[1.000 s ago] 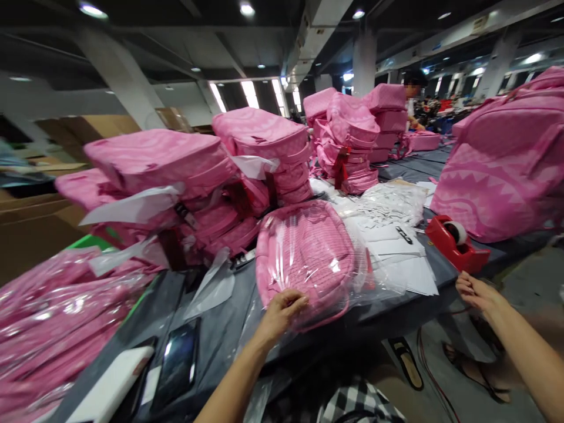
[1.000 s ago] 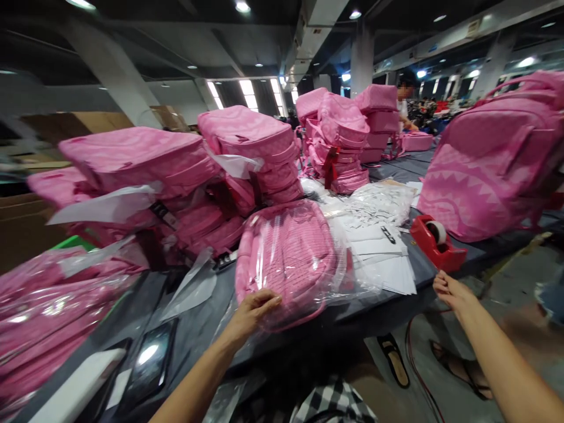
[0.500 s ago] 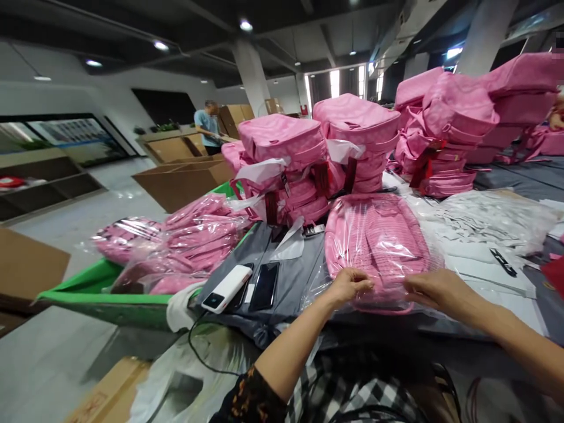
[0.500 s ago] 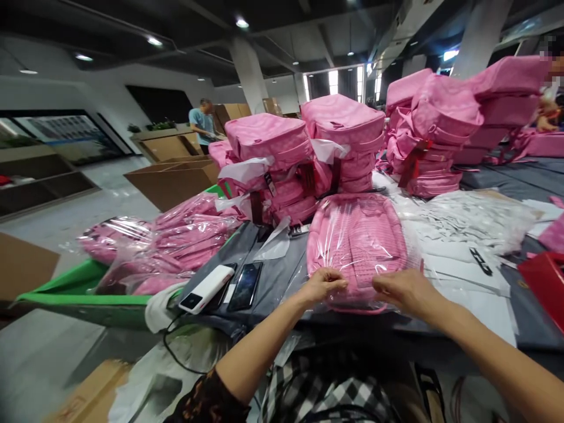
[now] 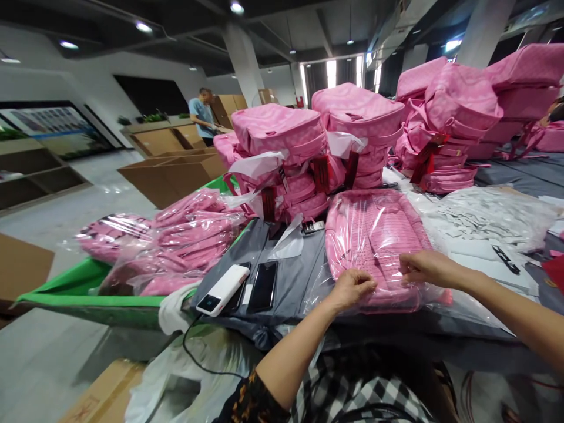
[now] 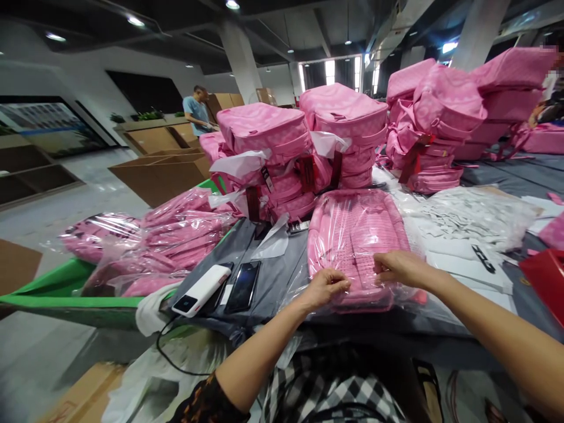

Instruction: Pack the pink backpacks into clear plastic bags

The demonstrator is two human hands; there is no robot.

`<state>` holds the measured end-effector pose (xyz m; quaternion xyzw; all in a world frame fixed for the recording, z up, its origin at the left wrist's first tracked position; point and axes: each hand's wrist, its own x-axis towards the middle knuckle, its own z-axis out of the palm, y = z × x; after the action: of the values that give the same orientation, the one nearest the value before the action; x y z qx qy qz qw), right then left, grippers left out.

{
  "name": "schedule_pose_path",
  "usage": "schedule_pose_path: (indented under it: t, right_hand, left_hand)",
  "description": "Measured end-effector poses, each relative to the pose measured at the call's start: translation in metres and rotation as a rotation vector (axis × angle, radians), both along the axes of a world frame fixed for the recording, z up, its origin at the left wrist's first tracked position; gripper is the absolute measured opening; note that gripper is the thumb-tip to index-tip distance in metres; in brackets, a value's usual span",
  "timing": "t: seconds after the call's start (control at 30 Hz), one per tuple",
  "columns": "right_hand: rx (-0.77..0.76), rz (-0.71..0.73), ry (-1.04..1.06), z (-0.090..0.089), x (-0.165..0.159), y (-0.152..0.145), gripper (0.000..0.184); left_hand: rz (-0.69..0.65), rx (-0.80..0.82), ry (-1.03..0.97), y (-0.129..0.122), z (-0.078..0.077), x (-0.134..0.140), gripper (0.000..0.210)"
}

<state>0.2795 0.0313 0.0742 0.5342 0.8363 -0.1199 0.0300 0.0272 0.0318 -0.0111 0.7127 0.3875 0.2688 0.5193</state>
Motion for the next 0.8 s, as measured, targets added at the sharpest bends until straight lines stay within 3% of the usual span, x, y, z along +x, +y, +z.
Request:
schedule_pose_path:
  t: [0.07,0.17,0.23,0.33,0.43,0.57,0.67,0.8]
  right_hand:
    - [0.010,-0.070,0.059,0.003,0.006,0.003,0.032]
    - [0.216,-0.206,0.090,0.003,0.010,-0.009,0.030]
    - [0.270,-0.185,0.134,-0.002,0.005,-0.023,0.026]
    - [0.145,-0.105,0.102,-0.015,-0.010,-0.038,0.023]
    - [0.034,-0.118,-0.006,-0.022,-0.018,-0.034,0.029]
    - [-0.027,-0.062,0.000,-0.023,-0.011,-0.021,0.036]
    - [-0.015,-0.082,0.050,-0.027,-0.010,-0.018,0.036]
    - [0.063,-0.090,0.325,-0.033,-0.005,-0.030,0.041]
  left_hand:
    - [0.022,0.035,0.043,0.001,-0.001,0.001,0.028]
    - [0.039,0.046,0.097,0.003,0.001,0.002,0.025]
    - [0.039,0.086,0.153,0.004,0.003,0.004,0.025]
    - [0.020,0.199,0.301,0.000,0.010,0.009,0.026]
    - [0.038,0.460,0.472,-0.016,0.021,0.010,0.013]
    - [0.116,0.802,0.612,-0.040,0.032,-0.013,0.028]
    - [0.219,0.731,0.650,-0.040,0.032,-0.037,0.008]
    - [0.264,0.470,0.587,-0.023,0.030,-0.047,0.015]
